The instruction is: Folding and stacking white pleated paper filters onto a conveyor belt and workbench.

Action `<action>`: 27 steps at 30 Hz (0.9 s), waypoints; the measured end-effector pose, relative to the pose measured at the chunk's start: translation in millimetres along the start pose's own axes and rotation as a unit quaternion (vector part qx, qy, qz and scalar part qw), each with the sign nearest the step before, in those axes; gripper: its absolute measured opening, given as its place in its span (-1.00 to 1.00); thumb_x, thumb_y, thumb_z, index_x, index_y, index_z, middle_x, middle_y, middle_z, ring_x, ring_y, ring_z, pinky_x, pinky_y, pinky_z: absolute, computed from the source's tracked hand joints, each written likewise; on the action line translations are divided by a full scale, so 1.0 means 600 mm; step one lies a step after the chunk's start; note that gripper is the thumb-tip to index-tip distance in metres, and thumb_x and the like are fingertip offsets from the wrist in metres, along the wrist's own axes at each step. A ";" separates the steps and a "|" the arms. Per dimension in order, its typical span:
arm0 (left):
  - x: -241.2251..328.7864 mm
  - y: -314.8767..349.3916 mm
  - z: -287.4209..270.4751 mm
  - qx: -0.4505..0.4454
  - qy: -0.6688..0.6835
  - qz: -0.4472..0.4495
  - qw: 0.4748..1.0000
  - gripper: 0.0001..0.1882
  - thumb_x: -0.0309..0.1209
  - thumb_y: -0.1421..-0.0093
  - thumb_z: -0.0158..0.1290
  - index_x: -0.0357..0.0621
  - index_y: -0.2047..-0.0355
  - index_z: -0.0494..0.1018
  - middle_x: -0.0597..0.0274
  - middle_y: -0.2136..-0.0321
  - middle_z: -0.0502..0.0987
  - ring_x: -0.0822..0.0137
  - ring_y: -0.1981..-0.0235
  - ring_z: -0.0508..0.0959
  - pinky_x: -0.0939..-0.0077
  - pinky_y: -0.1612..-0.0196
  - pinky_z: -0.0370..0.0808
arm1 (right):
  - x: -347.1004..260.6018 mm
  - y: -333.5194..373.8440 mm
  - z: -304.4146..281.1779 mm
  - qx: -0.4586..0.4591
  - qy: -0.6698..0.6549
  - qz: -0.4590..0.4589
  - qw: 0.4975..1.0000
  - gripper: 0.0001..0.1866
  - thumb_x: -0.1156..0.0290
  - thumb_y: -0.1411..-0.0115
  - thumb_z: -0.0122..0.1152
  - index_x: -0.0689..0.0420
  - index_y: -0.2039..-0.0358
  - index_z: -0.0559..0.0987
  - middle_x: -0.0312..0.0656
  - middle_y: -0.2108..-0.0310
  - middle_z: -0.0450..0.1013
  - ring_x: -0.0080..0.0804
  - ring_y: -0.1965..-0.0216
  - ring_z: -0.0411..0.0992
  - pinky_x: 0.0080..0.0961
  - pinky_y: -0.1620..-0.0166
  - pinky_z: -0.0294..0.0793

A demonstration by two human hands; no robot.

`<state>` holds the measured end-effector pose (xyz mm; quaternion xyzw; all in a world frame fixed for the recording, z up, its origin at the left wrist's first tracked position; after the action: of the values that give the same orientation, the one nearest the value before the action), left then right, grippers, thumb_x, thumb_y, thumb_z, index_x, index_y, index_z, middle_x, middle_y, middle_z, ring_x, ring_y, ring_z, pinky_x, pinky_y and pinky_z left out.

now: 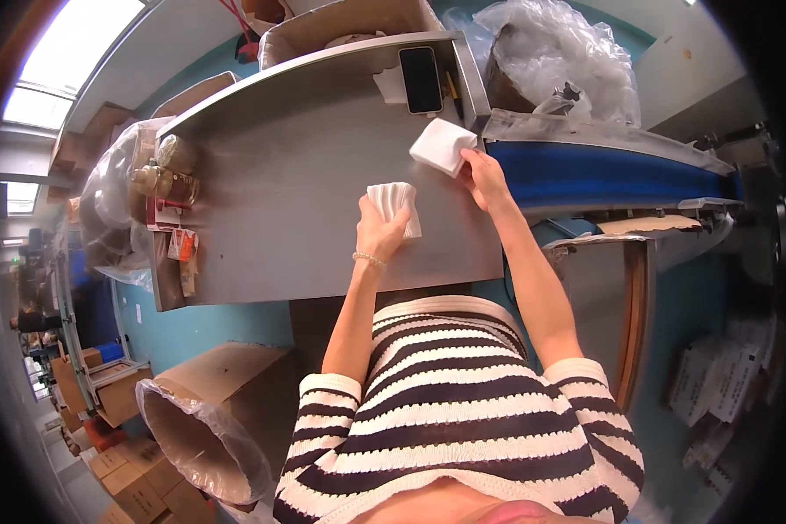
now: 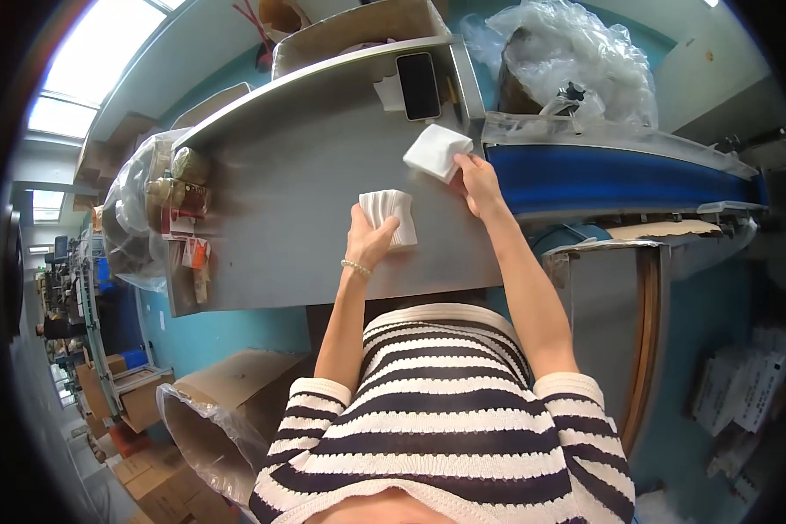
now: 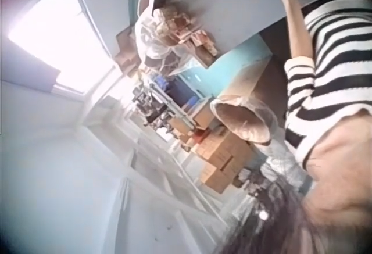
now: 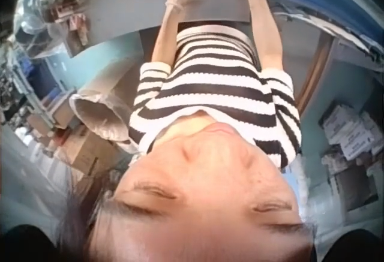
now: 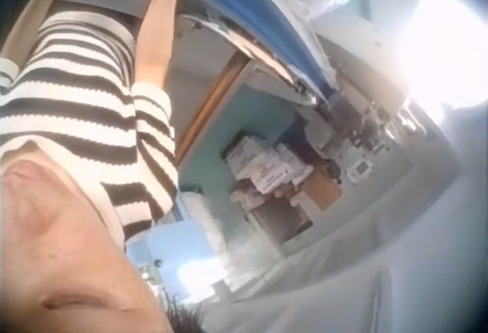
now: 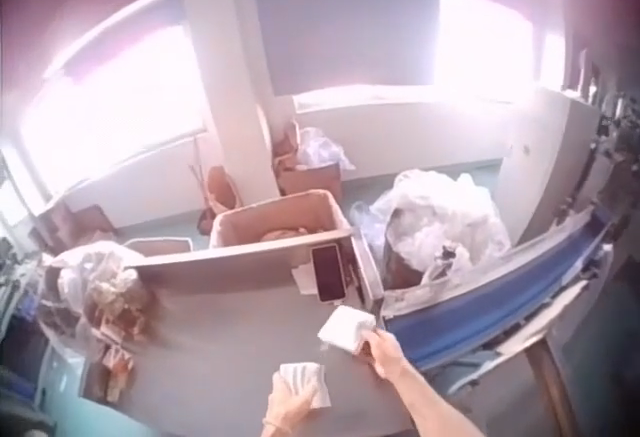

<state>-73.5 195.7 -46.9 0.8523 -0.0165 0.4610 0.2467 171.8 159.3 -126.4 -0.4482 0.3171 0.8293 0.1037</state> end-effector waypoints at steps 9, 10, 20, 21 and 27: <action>0.005 0.034 0.112 -0.158 0.294 0.062 0.941 -0.29 -0.28 -0.24 0.11 -0.20 -0.30 0.07 0.11 -0.06 0.40 0.37 -0.04 0.43 0.50 -0.10 0.37 | -0.018 0.186 0.054 -0.065 0.386 -0.065 0.918 -0.50 0.03 -0.23 0.19 0.28 0.14 0.51 -0.16 0.29 0.54 -0.47 0.27 0.45 -0.53 0.17 0.44; 0.011 0.036 0.119 -0.151 0.280 0.074 0.945 -0.22 -0.26 -0.17 0.19 -0.22 -0.29 0.07 0.09 -0.06 0.40 0.32 -0.06 0.43 0.47 -0.11 0.38 | -0.002 0.178 0.033 -0.069 0.293 -0.033 0.953 -0.53 0.07 -0.23 0.19 0.29 0.14 0.51 -0.17 0.27 0.53 -0.47 0.26 0.46 -0.53 0.18 0.44; 0.032 0.024 0.158 -0.146 0.216 0.067 0.963 -0.16 -0.22 -0.03 0.29 -0.22 -0.23 0.11 0.03 -0.03 0.42 0.25 -0.05 0.44 0.42 -0.10 0.40 | -0.003 0.153 -0.075 0.047 0.129 0.033 0.990 -0.42 -0.01 -0.24 0.16 0.30 0.03 0.43 -0.14 0.18 0.48 -0.47 0.24 0.47 -0.56 0.19 0.48; 0.039 0.024 0.163 -0.148 0.210 0.078 0.963 -0.16 -0.22 -0.03 0.31 -0.25 -0.21 0.12 0.04 0.00 0.42 0.27 -0.02 0.45 0.43 -0.07 0.41 | -0.012 0.158 -0.042 0.009 0.205 0.029 0.978 -0.38 -0.04 -0.22 0.18 0.32 0.03 0.42 -0.12 0.18 0.48 -0.43 0.22 0.48 -0.52 0.16 0.49; 0.038 0.023 0.183 -0.125 0.163 0.092 0.974 -0.10 -0.18 0.04 0.37 -0.28 -0.18 0.13 0.06 0.05 0.44 0.30 0.04 0.48 0.44 0.01 0.47 | -0.026 0.161 -0.026 -0.005 0.308 0.017 0.951 -0.28 -0.13 -0.11 0.27 0.34 0.05 0.43 -0.08 0.24 0.50 -0.39 0.24 0.47 -0.46 0.13 0.48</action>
<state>21.6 140.3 -72.8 0.7229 -0.1118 0.6087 0.3073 147.1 76.2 -78.2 -0.6772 0.3368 0.6541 -0.0157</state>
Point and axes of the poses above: each hand's wrist, its own y-axis away from the middle knuckle, its own z-axis out of the palm, x = y × z, the point moved 10 cm from there along -y, towards the middle knuckle
